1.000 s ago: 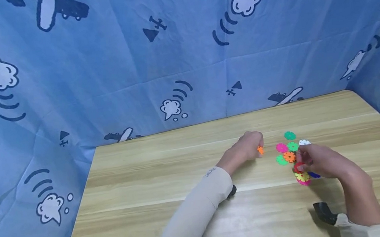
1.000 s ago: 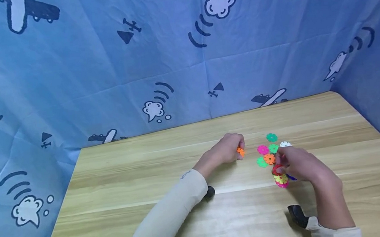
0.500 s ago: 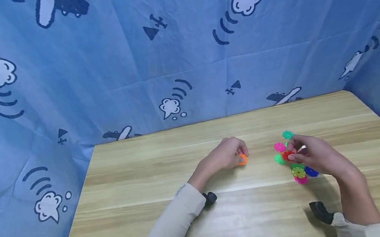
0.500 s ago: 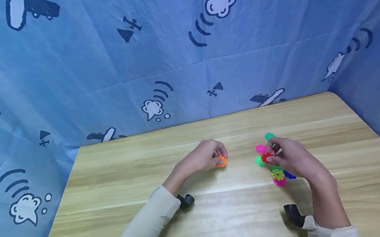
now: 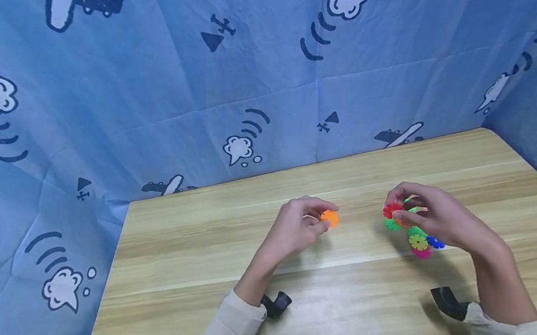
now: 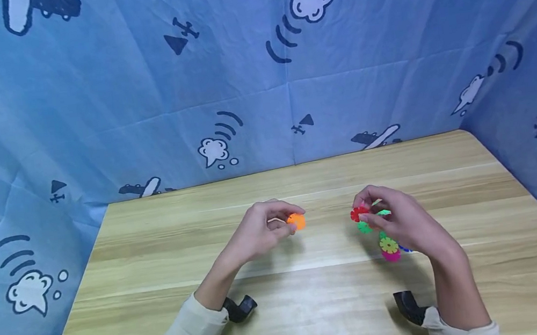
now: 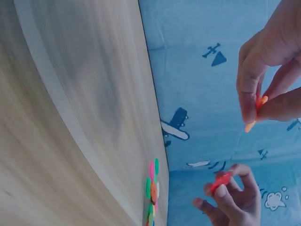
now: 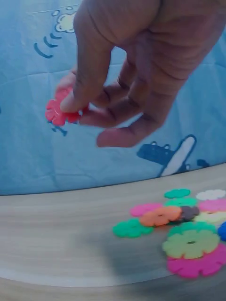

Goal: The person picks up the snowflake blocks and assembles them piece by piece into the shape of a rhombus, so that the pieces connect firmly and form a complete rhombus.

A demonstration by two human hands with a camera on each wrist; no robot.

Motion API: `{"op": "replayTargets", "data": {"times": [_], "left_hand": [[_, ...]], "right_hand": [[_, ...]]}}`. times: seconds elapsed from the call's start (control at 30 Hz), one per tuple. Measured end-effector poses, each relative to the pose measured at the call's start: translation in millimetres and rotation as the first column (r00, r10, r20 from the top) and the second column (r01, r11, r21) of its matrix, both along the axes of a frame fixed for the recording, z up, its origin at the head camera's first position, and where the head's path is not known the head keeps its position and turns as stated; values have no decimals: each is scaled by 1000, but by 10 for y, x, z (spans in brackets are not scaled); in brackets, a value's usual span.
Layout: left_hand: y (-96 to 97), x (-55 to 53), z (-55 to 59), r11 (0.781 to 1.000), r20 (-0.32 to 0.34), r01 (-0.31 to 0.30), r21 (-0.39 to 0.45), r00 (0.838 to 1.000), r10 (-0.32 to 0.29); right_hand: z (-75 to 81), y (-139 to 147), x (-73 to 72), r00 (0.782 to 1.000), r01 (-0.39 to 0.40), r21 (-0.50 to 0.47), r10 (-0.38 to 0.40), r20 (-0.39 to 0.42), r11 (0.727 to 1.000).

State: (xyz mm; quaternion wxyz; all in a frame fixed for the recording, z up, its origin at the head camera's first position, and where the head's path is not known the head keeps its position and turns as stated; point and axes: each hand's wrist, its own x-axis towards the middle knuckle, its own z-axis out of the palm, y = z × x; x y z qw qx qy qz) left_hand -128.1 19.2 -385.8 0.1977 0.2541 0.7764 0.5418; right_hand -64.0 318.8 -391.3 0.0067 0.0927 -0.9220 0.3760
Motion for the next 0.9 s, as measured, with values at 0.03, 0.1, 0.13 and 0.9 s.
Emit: {"op": "replayTargets", "data": {"times": [0.03, 0.1, 0.13, 0.9], "left_hand": [[-18, 1, -5, 1000, 17, -16, 25, 1000, 15], [-50, 9, -15, 997, 55, -40, 68, 998, 36], [-62, 15, -20, 995, 80, -48, 93, 996, 41], [-191, 93, 96, 867, 389, -125, 482, 917, -84]], "right_hand": [[6, -22, 5, 999, -13, -16, 12, -30, 1000], [16, -74, 14, 996, -42, -66, 37, -78, 997], [20, -103, 16, 994, -61, -98, 51, -95, 993], [67, -846, -34, 948, -260, -667, 52, -315, 698]]}}
